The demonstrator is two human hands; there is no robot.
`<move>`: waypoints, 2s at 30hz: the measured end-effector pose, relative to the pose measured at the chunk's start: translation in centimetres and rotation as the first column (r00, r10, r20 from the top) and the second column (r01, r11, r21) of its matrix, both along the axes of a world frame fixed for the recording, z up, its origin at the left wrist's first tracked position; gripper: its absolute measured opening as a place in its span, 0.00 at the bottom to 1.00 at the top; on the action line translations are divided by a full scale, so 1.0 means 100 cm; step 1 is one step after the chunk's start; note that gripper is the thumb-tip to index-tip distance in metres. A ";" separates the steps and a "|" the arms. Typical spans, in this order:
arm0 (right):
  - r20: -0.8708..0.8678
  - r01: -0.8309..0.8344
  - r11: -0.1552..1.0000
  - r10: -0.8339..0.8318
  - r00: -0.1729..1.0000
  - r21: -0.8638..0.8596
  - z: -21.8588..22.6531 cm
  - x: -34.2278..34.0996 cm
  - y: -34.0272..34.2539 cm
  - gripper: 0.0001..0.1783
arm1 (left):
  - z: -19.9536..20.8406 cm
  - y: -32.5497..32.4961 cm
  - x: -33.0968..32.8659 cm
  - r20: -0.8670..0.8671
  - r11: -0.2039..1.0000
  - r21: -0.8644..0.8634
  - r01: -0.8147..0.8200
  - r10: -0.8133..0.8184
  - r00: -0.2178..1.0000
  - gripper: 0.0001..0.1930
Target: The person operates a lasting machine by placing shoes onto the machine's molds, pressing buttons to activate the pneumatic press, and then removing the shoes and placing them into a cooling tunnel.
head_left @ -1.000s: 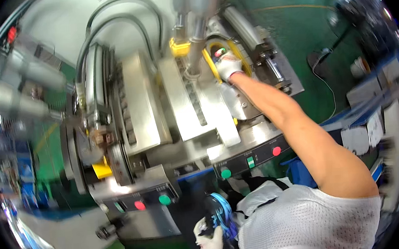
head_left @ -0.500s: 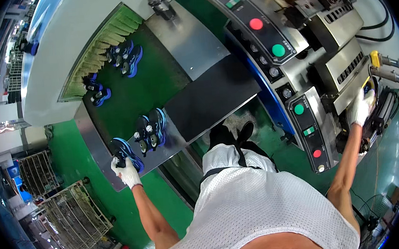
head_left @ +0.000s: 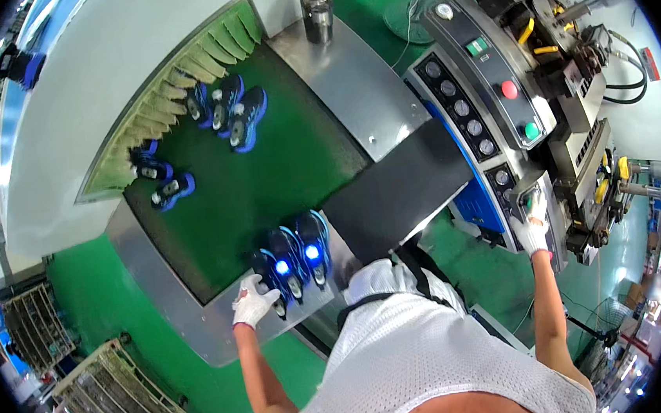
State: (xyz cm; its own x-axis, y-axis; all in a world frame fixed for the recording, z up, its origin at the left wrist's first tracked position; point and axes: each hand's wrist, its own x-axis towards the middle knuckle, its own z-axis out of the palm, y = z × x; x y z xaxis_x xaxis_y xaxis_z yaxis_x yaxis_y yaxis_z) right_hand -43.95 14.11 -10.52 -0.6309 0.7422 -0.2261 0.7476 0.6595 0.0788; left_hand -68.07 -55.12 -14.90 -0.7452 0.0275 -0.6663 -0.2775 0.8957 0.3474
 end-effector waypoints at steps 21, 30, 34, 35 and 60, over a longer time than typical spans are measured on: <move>-0.225 -0.080 0.800 -0.071 0.972 -0.594 0.034 -0.133 -0.205 0.44 | 0.000 0.217 -0.218 -0.088 0.854 0.514 -0.080 0.145 0.985 0.25; 0.197 -0.437 -0.541 -0.761 0.618 -0.718 0.025 -0.125 -0.230 0.38 | 0.118 0.313 -0.073 -0.120 0.361 0.923 0.133 -0.060 0.991 0.41; -0.046 -0.404 -0.210 -0.840 0.540 -0.890 0.089 -0.106 -0.178 0.19 | 0.131 0.369 -0.066 -0.173 0.101 0.979 0.178 -0.062 0.983 0.34; 0.028 -0.370 -0.235 -0.873 0.486 -0.899 0.084 -0.096 -0.166 0.19 | 0.137 0.388 -0.059 -0.222 0.179 0.958 0.226 -0.042 0.974 0.31; -0.853 -0.074 0.874 -0.486 -0.190 -0.481 0.065 0.070 0.047 0.43 | 0.099 0.591 0.045 -0.379 0.494 0.682 0.539 -0.391 0.839 0.28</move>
